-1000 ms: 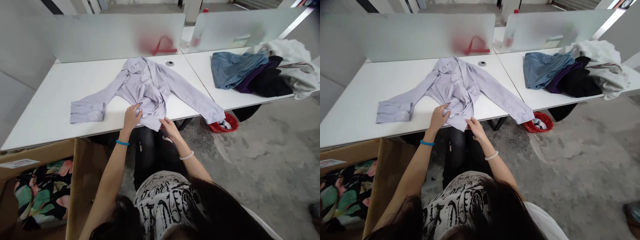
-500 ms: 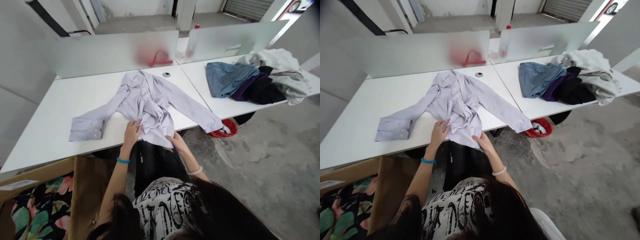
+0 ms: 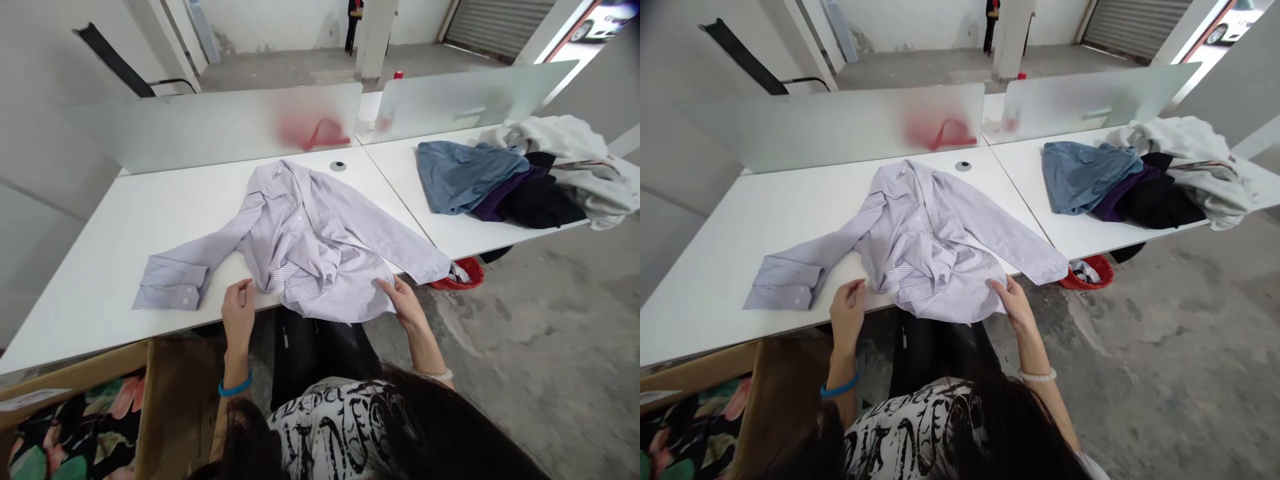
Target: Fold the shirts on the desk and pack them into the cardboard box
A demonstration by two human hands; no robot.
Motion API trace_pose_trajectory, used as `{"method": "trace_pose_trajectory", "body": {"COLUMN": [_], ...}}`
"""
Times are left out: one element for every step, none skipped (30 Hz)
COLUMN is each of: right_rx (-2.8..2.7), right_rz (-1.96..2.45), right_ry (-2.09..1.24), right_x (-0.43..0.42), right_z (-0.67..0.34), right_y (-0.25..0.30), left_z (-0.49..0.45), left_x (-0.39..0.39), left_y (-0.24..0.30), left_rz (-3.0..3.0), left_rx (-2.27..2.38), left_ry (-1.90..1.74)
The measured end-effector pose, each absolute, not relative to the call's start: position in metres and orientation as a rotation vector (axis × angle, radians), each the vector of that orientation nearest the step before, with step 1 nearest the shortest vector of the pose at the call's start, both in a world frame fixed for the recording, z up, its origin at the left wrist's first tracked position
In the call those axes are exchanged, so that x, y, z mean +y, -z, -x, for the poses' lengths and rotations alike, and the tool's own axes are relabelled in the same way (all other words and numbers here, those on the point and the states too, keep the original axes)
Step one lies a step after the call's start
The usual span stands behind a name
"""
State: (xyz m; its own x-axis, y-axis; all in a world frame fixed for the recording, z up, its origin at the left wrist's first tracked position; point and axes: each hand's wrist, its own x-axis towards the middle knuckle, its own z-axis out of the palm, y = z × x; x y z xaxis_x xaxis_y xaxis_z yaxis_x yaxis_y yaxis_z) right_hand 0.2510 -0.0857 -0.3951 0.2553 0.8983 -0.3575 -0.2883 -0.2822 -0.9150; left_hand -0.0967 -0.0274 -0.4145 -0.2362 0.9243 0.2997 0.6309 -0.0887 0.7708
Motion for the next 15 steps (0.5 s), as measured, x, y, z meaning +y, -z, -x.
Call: {"method": "trace_pose_trajectory", "body": {"right_rx": [-0.642, -0.663, -0.691, -0.737, -0.804, -0.896, -1.013, -1.156, -1.313, -1.464, -1.597, -1.708, -1.794, -1.860, -1.920], "right_rz": [1.391, 1.399, 1.405, 1.407, 1.400, 1.381, 1.346, 1.289, 1.217, 1.143, 1.083, 1.046, 1.028, 1.017, 0.994], "right_ry": [-1.336, -1.371, -1.410, -1.455, -1.501, -1.544, -1.585, -1.621, -1.644, -1.641, -1.599, -1.521, -1.415, -1.308, -1.231], "right_x": [-0.086, -0.087, -0.088, -0.089, -0.090, -0.090, -0.090, -0.088, -0.086, -0.082, -0.078, -0.074, -0.071, -0.067, -0.065], "right_z": [-0.249, -0.246, -0.243, -0.239, -0.236, -0.233, -0.229, -0.224, -0.219, -0.213, -0.206, -0.199, -0.191, -0.183, -0.175], "right_y": [0.396, 0.397, 0.396, 0.394, 0.391, 0.386, 0.380, 0.373, 0.364, 0.355, 0.345, 0.336, 0.326, 0.318, 0.311], "left_z": [0.098, 0.099, 0.097, 0.095, 0.091, 0.087, 0.083, 0.078, 0.073, 0.070, 0.066, 0.064, 0.063, 0.064, 0.065], "left_x": [-0.031, -0.035, -0.039, -0.043, -0.046, -0.047, -0.048, -0.046, -0.042, -0.036, -0.029, -0.021, -0.012, -0.004, 0.004], "left_y": [0.413, 0.413, 0.412, 0.412, 0.413, 0.414, 0.414, 0.415, 0.415, 0.415, 0.414, 0.414, 0.413, 0.412, 0.411], "left_rz": [-1.796, -1.899, -1.981, -2.033, -2.054, -2.047, -2.016, -1.958, -1.852, -1.716, -1.570, -1.435, -1.323, -1.239, -1.185], "left_rx": [1.873, 1.872, 1.857, 1.835, 1.815, 1.803, 1.795, 1.779, 1.739, 1.675, 1.598, 1.519, 1.451, 1.401, 1.368], "left_ry": [-1.153, -1.074, -1.017, -0.986, -0.973, -0.968, -0.971, -0.989, -1.035, -1.099, -1.166, -1.224, -1.272, -1.311, -1.343]}}
